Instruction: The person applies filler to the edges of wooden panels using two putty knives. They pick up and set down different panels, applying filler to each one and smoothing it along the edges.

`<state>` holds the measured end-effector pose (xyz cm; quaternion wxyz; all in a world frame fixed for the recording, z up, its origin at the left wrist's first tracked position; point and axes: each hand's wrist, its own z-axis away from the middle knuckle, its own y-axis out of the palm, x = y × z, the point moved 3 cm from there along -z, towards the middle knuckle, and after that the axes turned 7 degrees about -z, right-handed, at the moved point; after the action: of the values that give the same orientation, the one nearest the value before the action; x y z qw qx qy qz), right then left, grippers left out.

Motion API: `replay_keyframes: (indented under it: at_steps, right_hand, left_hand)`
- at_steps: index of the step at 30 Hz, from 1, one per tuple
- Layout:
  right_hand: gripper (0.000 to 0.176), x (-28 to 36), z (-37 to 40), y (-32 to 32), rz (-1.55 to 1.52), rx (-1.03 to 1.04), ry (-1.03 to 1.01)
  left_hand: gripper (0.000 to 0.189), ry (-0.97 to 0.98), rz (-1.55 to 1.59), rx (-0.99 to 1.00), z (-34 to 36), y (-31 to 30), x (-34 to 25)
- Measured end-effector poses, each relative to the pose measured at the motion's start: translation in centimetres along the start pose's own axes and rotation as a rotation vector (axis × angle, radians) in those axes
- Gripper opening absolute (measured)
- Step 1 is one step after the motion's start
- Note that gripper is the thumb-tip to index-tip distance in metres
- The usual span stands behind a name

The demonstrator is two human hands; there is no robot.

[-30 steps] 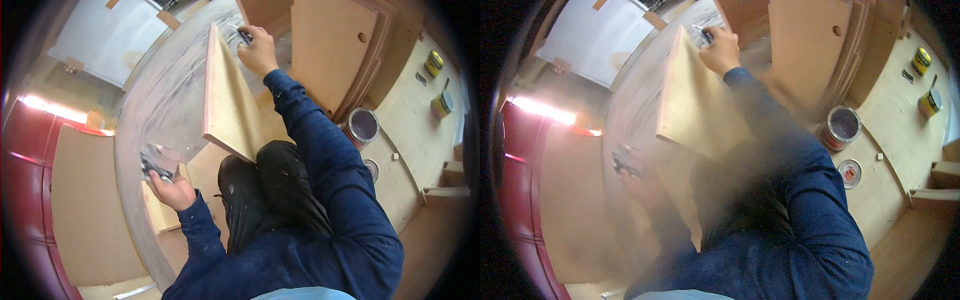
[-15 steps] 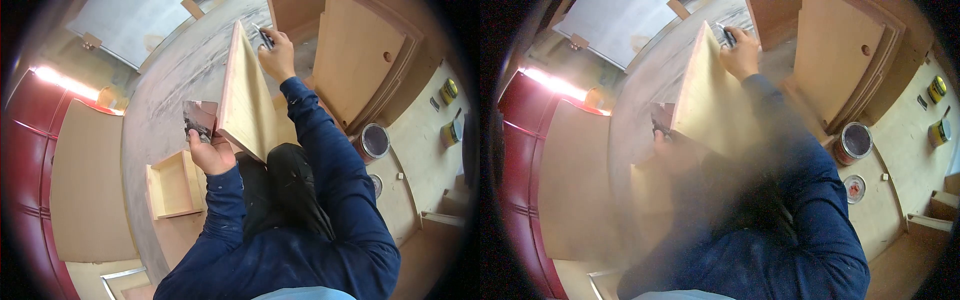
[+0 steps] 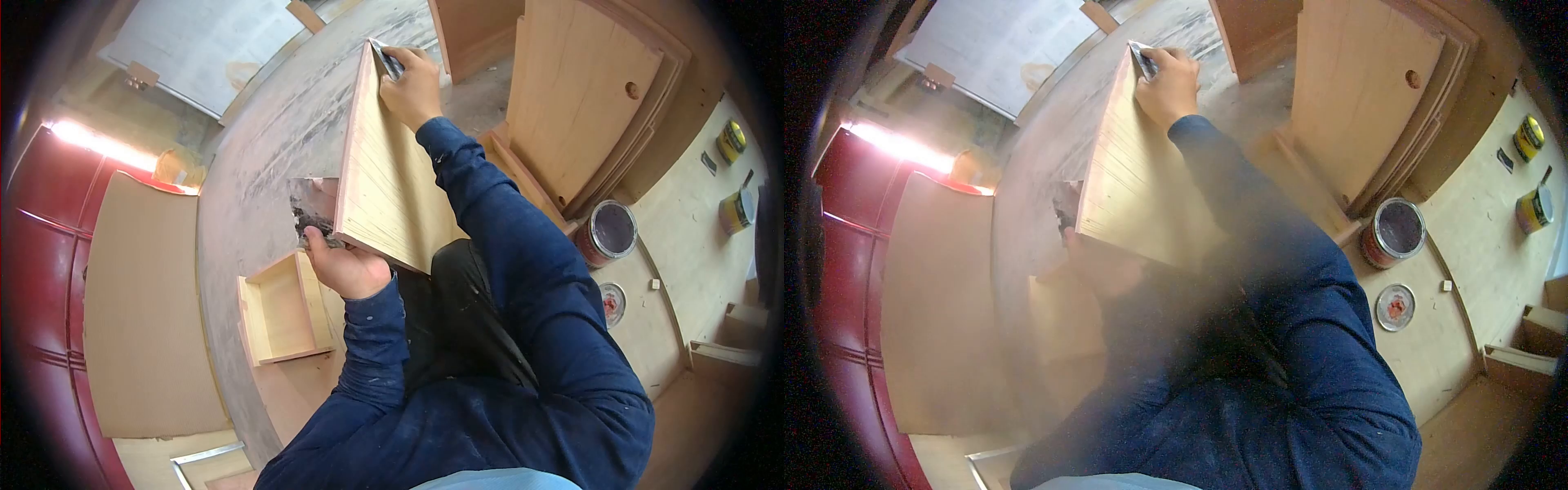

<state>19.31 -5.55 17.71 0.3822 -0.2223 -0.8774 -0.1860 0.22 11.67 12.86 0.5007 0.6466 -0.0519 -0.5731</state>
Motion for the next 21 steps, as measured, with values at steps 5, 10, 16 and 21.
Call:
replay_keyframes:
  at_steps: [5, 10, 16, 21]
  right_hand:
    - [0.038, 2.2, 1.8, -1.2, -0.161, 0.069, -0.116]
    - [0.041, 0.5, -0.4, -2.6, -0.535, 0.2, 0.485]
    - [0.042, -0.1, -2.8, -1.4, -0.522, 0.287, 0.553]
    - [0.042, 0.4, -2.4, -1.4, -0.513, 0.325, 0.525]
  left_hand:
    - [0.043, -0.022, 0.089, 0.1, 1.0, 1.3, 0.0]
    - [0.042, -0.044, 0.115, 0.113, 1.7, 1.7, -0.2]
    - [0.041, -0.106, 0.131, 0.075, 1.2, 1.8, 0.2]
    - [0.044, -0.189, 0.193, 0.238, -0.4, 1.0, 1.3]
